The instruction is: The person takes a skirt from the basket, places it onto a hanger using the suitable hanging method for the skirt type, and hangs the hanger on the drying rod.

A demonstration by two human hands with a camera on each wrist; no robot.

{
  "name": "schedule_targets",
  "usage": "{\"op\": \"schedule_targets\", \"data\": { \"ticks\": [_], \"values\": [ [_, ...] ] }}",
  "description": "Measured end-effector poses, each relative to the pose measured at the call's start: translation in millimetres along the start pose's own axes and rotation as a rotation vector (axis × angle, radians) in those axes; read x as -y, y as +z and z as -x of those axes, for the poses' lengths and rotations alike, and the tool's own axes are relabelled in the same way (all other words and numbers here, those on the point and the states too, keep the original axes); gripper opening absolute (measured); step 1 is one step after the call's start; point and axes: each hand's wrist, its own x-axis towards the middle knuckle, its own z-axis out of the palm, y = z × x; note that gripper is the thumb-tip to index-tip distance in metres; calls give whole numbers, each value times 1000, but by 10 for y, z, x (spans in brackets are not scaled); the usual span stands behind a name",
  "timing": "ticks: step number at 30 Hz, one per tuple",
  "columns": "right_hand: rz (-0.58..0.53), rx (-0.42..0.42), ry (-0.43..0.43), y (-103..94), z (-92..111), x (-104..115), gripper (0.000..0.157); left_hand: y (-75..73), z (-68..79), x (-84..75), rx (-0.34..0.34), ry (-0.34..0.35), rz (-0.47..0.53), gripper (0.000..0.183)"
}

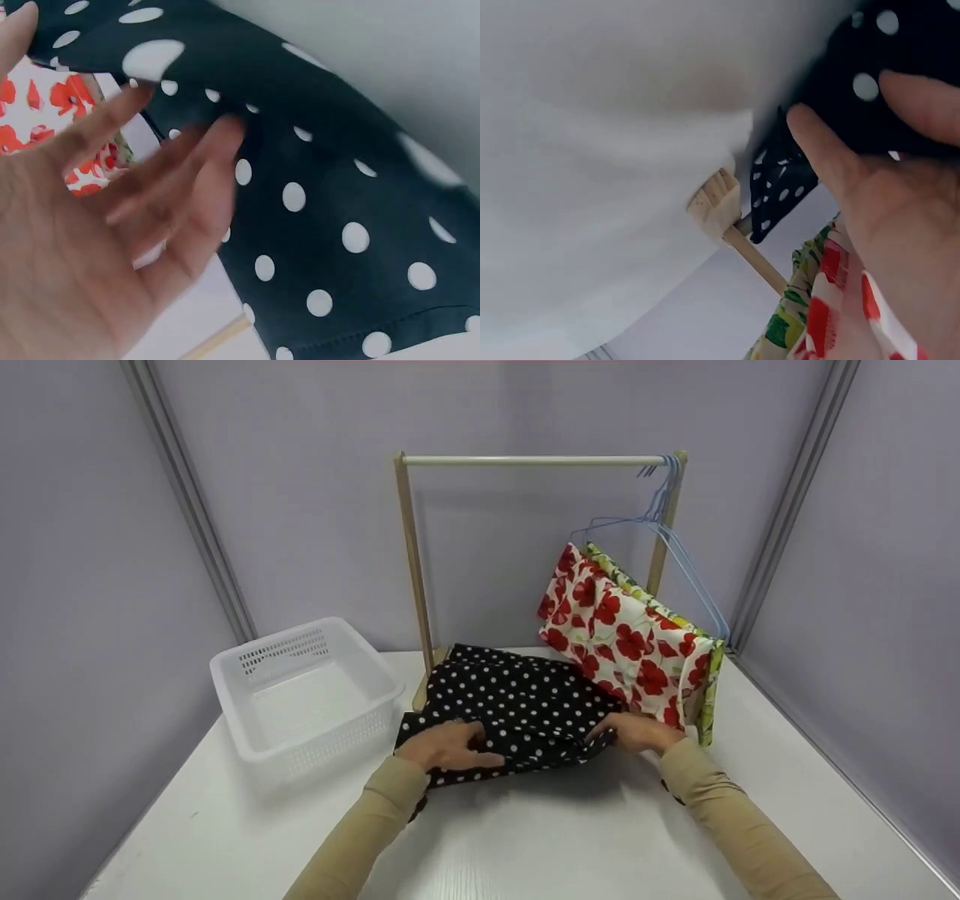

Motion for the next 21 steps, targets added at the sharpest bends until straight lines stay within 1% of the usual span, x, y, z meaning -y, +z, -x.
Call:
{"op": "schedule_targets", "data": {
  "ticks": [2, 4, 7, 9, 11, 13, 16, 19, 21],
  "values": [
    [5, -35, 13, 26, 0, -7, 54, -11, 6, 20, -12, -54, 43, 81],
    [1, -76, 22, 49, -5, -14, 50, -16, 12, 32, -19, -124, 63, 75],
    [1, -136, 17, 80, -27, -27, 40, 2, 7, 36, -25, -223, 53, 69],
    [-14, -168, 37, 96, -37, -33, 35, 20, -8, 27, -25, -248, 27, 67],
    [-29, -190, 47, 111, -41, -47, 31, 40, -25, 17, -12, -260, 23, 68],
    [-49, -197, 54, 120, -29, -68, 30, 53, -39, 4, -7, -257, 15, 68],
    [-53, -166, 26, 119, 13, -102, 34, 64, -41, -7, -25, -247, -13, 67],
    [10, -79, 17, 92, 87, -113, 41, 60, -15, -14, -52, -235, -39, 64],
    [74, -9, 24, 66, 140, -109, 49, 44, 13, -27, -72, -239, -31, 61]
  ]
}}
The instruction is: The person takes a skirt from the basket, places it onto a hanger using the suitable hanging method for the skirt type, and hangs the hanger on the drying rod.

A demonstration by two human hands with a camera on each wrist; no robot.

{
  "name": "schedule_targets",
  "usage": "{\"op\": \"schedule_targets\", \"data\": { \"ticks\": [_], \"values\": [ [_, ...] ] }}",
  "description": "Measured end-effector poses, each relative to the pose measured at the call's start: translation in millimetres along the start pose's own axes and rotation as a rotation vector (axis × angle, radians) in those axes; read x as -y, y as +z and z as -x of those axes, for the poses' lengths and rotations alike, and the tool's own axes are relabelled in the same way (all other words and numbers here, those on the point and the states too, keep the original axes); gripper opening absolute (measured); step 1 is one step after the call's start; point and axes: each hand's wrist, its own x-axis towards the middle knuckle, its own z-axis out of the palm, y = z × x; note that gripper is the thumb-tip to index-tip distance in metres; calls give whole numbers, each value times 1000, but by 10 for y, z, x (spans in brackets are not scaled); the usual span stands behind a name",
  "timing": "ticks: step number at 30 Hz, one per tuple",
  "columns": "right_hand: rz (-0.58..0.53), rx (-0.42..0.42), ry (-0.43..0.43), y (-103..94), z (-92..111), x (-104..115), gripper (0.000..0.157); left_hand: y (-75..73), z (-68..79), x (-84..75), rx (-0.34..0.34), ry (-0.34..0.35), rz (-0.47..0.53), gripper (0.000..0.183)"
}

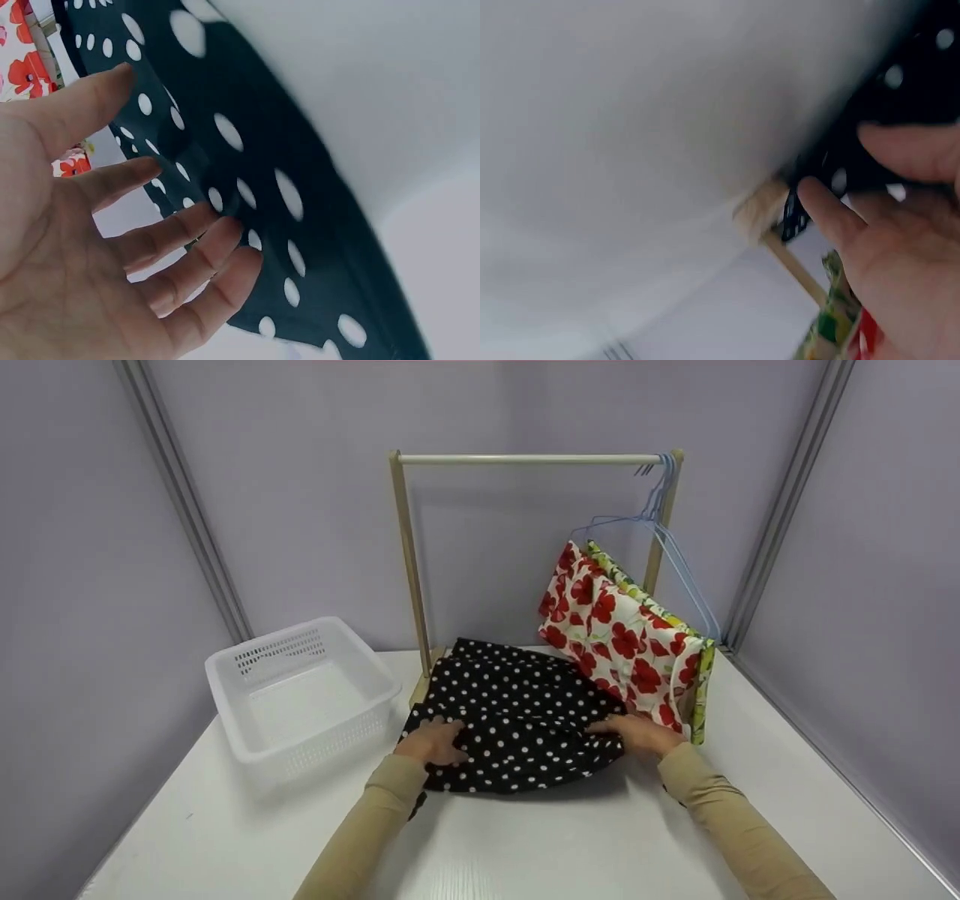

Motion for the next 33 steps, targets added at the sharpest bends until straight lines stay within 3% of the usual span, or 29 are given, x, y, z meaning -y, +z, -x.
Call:
{"op": "schedule_targets", "data": {
  "ticks": [3, 5, 10, 13, 17, 23, 28, 33],
  "values": [
    [55, 82, 30, -28, 40, 40, 59, -36, -8, 21, -44, 18, 12, 54],
    [62, 86, 36, -31, 39, 70, 62, -55, -45, 46, -98, 51, -5, 52],
    [4, -53, 6, -20, -3, 103, 48, -49, -159, 124, -237, 113, -98, 64],
    [-59, -103, 9, -48, -31, 86, 49, -40, -220, 163, -207, 112, -99, 78],
    [-138, -80, 55, -81, -75, 65, 52, -39, -284, 199, -135, 112, -77, 93],
    [-133, -10, 140, -9, -98, 139, 31, -4, -307, 187, -151, 98, -99, 100],
    [-102, 32, 210, 24, -103, 232, 55, 1, -321, 142, -164, 95, -149, 100],
    [-76, 95, 233, 59, -117, 302, 72, -8, -266, 92, -146, 113, -132, 92]
  ]
}}
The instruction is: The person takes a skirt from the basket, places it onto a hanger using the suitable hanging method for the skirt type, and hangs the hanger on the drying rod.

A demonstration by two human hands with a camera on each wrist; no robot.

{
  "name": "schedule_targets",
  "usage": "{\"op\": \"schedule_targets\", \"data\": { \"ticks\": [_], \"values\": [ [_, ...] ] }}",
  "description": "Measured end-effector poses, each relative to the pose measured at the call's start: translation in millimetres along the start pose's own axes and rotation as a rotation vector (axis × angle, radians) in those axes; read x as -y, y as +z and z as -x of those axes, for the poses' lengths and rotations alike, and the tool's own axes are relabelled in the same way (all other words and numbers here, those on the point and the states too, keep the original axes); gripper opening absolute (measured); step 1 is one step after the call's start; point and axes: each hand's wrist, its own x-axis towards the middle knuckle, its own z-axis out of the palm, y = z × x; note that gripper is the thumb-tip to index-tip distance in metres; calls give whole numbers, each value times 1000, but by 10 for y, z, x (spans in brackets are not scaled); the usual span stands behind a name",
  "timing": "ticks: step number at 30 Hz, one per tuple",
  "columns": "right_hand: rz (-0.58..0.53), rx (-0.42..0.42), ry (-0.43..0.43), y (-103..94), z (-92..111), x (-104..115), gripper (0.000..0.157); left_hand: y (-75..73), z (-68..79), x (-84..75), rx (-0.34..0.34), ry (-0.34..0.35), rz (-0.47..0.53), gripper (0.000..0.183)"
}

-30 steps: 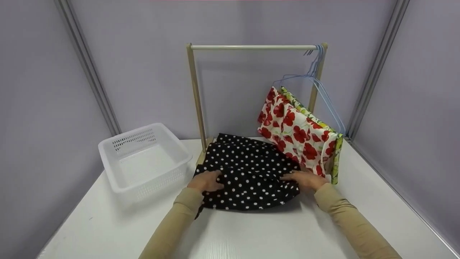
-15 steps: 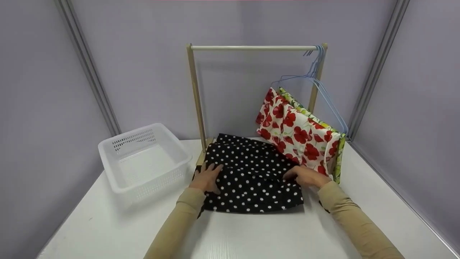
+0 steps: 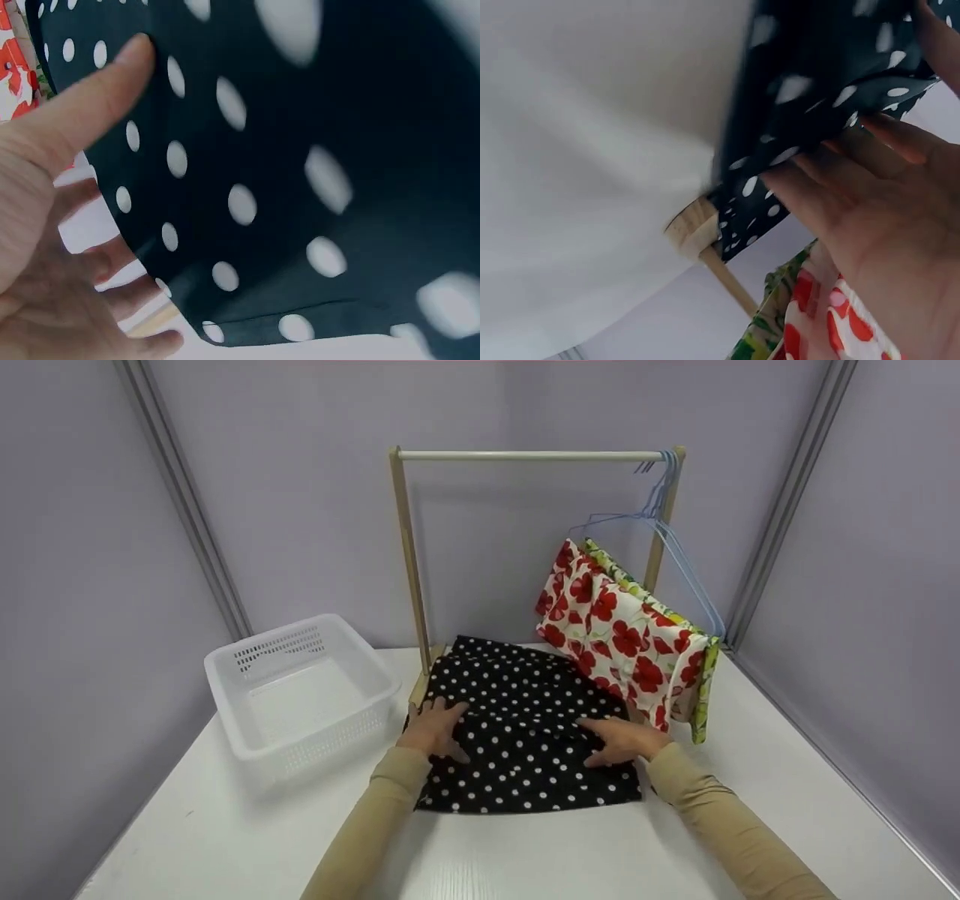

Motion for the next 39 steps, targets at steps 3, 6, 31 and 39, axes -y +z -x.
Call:
{"op": "schedule_targets", "data": {
  "ticks": [3, 6, 31, 39],
  "values": [
    [37, 55, -29, 12, 28, -33, 75, -10, 115, -133, 48, -42, 54, 78],
    [68, 87, -48, 20, 64, -72, 74, -12, 230, -279, 120, -98, 127, 69],
    [101, 183, -62, 48, 169, -155, 97, 170, 435, -548, 286, -261, 205, 85],
    [64, 153, -38, 109, 155, -98, 99, 188, 407, -672, 192, -252, 121, 72]
  ]
}}
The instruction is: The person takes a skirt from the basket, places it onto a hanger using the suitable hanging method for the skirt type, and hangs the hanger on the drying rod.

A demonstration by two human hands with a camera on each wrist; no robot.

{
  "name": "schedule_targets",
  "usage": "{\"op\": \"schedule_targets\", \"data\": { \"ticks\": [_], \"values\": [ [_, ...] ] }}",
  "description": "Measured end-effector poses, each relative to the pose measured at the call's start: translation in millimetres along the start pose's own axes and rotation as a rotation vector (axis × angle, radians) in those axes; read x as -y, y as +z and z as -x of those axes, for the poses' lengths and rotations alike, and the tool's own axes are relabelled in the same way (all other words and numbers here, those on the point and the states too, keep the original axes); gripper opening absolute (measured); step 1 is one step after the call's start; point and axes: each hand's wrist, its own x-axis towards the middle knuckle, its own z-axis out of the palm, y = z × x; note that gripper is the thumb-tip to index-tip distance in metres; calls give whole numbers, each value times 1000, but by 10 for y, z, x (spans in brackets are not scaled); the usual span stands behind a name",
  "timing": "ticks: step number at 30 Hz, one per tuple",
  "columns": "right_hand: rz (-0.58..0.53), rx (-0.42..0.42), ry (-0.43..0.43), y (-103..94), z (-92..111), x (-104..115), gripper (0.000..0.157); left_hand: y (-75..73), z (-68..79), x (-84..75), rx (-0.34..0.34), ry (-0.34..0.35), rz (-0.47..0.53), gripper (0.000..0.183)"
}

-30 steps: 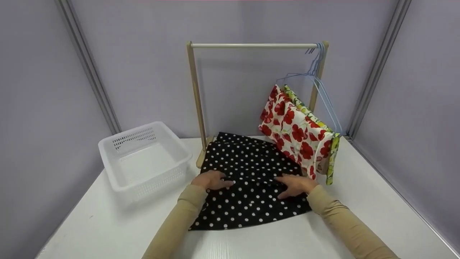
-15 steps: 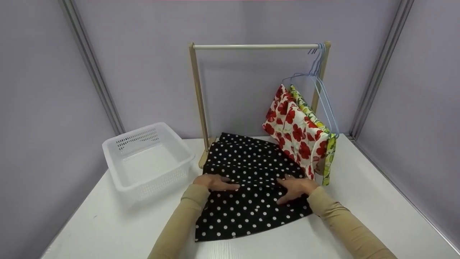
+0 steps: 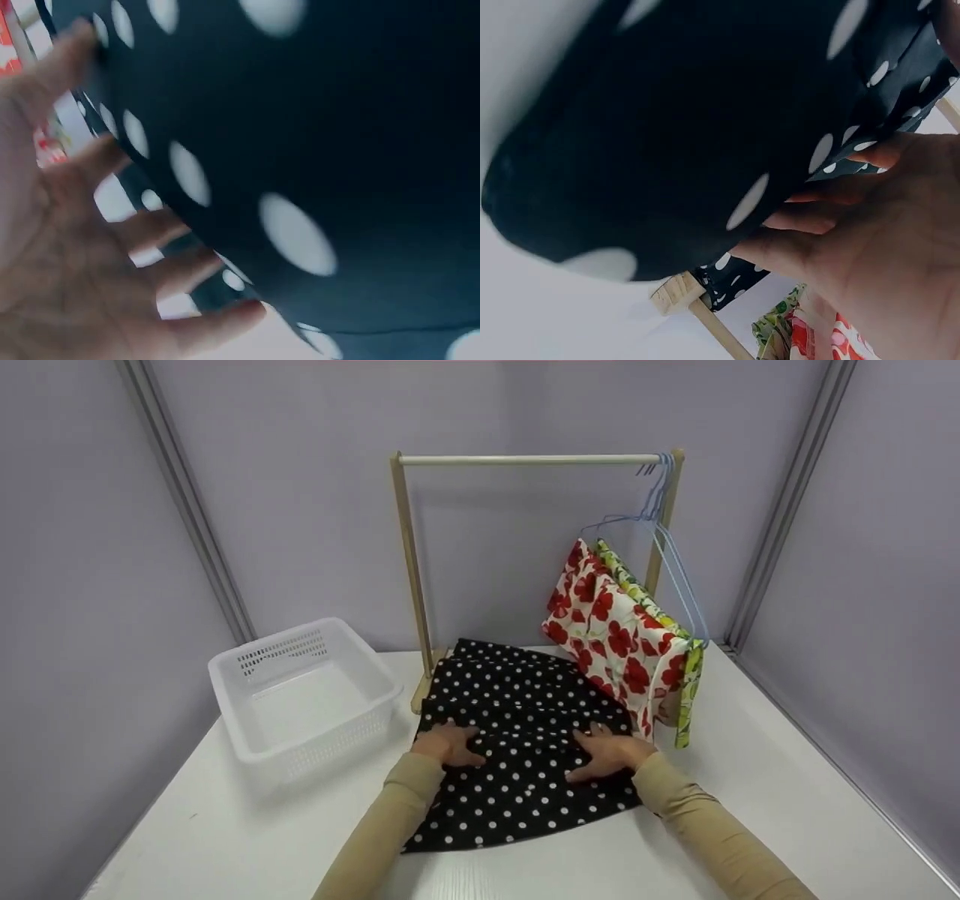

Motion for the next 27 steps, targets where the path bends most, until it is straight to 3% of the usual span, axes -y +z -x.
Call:
{"op": "schedule_targets", "data": {
  "ticks": [2, 5, 9, 14, 20, 27],
  "values": [
    [-4, -9, 3, 28, -4, 2, 101, 28, 30, -88, -19, 7, -40, 70],
    [8, -20, 2, 71, -17, 16, 101, 58, 43, -172, 16, -1, -35, 65],
    [22, -21, -10, 97, -42, 53, 96, 63, 36, -146, 87, -54, 48, 59],
    [-33, -64, -61, 76, -31, 76, 79, 63, 59, -125, 77, -82, 98, 73],
    [-101, -211, -150, 35, 100, 165, 59, 94, 104, -155, 74, -99, 98, 76],
    [-114, -478, -319, -202, 294, 276, 44, 134, 165, -194, 63, -112, 95, 75]
  ]
}}
